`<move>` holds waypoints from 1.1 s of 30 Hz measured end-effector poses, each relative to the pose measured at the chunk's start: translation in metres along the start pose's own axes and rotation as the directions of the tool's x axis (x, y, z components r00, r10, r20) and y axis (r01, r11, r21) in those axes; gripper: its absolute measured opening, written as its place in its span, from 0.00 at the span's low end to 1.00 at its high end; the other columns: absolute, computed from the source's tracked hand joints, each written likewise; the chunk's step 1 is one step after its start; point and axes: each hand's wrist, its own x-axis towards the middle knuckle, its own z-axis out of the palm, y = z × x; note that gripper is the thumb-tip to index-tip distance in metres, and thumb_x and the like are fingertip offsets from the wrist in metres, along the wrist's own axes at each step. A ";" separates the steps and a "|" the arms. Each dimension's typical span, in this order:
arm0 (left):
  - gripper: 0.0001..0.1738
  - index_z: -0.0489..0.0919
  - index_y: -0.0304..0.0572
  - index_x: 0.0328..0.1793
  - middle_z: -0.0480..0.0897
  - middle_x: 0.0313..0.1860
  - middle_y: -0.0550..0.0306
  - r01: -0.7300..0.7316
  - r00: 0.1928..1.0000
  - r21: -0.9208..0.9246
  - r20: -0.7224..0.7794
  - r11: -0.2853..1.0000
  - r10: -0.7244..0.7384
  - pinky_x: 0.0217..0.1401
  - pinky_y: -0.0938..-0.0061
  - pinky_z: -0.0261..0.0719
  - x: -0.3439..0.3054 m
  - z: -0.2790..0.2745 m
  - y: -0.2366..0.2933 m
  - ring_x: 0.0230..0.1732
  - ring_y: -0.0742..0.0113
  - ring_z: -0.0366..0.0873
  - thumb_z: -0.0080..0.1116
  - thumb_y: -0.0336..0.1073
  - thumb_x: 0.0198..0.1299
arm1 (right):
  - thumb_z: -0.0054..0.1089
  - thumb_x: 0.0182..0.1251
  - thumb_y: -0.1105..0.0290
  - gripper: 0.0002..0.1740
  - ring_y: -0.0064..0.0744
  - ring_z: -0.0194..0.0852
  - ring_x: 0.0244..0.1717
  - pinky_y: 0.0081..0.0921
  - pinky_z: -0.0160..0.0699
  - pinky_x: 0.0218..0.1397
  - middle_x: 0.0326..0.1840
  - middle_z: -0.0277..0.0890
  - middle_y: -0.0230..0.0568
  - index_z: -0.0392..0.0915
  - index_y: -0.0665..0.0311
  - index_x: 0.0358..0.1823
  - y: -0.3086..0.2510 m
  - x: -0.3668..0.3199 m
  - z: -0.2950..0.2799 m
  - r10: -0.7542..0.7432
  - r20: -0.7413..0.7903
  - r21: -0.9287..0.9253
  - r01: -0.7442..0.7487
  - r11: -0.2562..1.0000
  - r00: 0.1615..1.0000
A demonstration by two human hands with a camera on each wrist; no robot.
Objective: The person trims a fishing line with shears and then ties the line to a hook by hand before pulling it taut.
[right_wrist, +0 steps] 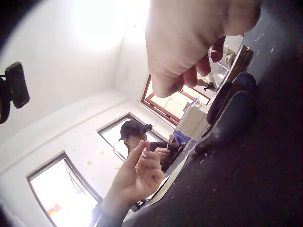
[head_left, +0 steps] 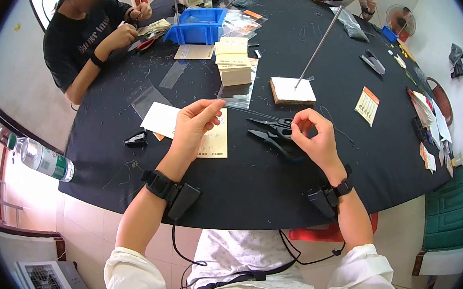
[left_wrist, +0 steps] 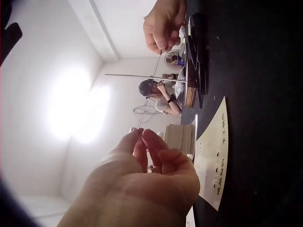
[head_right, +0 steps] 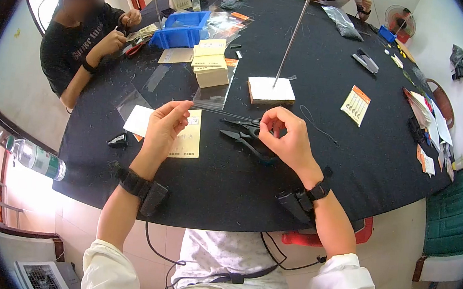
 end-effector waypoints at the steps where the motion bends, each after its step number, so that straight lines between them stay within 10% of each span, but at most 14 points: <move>1: 0.10 0.81 0.38 0.41 0.78 0.29 0.65 0.003 1.000 0.000 -0.002 1.000 -0.003 0.33 0.89 0.69 0.001 -0.001 0.000 0.27 0.81 0.71 0.59 0.36 0.59 | 0.59 0.51 0.76 0.04 0.15 0.64 0.22 0.14 0.63 0.25 0.24 0.72 0.30 0.73 0.65 0.28 0.001 0.000 0.000 0.003 0.001 0.001 -0.003 1.000 1.000; 16: 0.11 0.74 0.43 0.28 0.73 0.21 0.68 -0.015 1.000 0.059 0.027 0.998 0.014 0.25 0.88 0.60 0.001 0.003 -0.005 0.21 0.84 0.64 0.51 0.37 0.62 | 0.59 0.53 0.71 0.05 0.12 0.66 0.23 0.13 0.64 0.27 0.24 0.73 0.27 0.75 0.65 0.29 0.005 0.001 -0.008 0.156 0.176 0.006 -0.159 0.987 0.972; 24: 0.10 0.71 0.44 0.27 0.66 0.19 0.68 -0.073 0.994 0.126 0.088 0.989 0.062 0.24 0.86 0.56 0.000 0.002 -0.003 0.21 0.81 0.59 0.47 0.33 0.62 | 0.60 0.59 0.69 0.06 0.09 0.63 0.21 0.08 0.55 0.21 0.23 0.72 0.26 0.77 0.64 0.33 -0.004 0.005 -0.022 0.431 0.427 0.355 -0.586 0.729 0.795; 33: 0.11 0.72 0.44 0.26 0.68 0.20 0.68 -0.055 0.997 0.099 0.058 0.994 0.050 0.24 0.87 0.56 -0.001 0.003 -0.001 0.20 0.82 0.60 0.50 0.35 0.61 | 0.60 0.59 0.69 0.06 0.08 0.60 0.18 0.07 0.49 0.17 0.21 0.70 0.27 0.77 0.64 0.33 0.001 0.003 -0.021 0.366 0.522 0.460 -0.615 0.640 0.771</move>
